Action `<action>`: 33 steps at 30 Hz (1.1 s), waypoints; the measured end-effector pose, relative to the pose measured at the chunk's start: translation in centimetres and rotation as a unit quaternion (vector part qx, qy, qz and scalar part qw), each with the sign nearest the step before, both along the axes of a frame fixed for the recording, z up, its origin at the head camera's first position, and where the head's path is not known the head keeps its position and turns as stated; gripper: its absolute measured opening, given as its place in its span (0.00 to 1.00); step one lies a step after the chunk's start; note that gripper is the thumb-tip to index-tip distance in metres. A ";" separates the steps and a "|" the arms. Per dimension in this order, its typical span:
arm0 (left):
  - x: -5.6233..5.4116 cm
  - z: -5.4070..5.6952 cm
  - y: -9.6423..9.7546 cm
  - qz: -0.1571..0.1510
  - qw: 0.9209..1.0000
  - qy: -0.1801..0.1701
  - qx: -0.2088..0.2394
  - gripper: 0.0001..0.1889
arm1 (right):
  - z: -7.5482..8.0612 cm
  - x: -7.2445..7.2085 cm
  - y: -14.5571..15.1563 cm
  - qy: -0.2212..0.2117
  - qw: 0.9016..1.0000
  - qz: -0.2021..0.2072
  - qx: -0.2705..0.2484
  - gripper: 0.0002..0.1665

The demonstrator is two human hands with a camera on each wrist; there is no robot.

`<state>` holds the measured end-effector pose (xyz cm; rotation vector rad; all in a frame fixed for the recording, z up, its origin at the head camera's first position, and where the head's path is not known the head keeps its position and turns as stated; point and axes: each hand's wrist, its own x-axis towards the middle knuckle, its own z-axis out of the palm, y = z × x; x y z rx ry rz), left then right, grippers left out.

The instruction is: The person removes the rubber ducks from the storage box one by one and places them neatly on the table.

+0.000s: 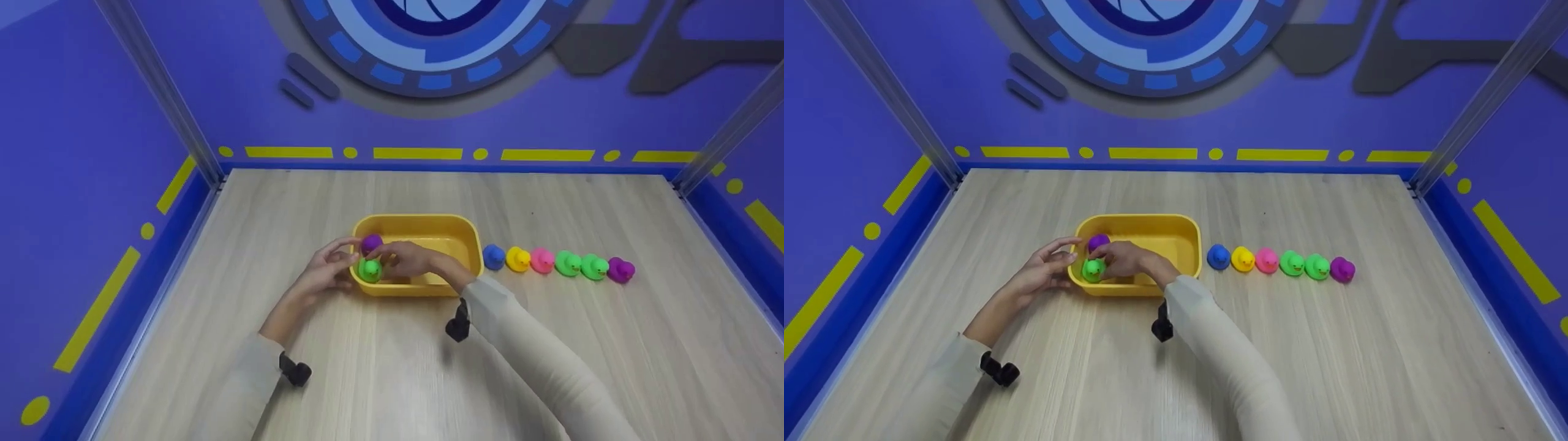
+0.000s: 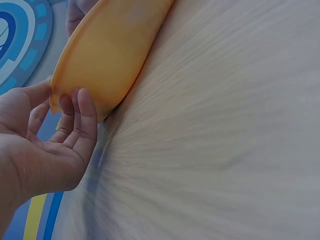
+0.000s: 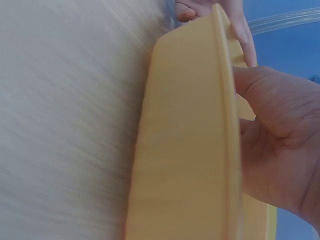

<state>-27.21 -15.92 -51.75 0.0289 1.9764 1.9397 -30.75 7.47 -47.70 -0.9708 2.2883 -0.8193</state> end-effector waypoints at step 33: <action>0.3 0.1 0.1 0.008 1.000 0.001 -0.019 0.24 | -1.1 0.7 -1.1 0.061 0.998 0.000 0.014 0.17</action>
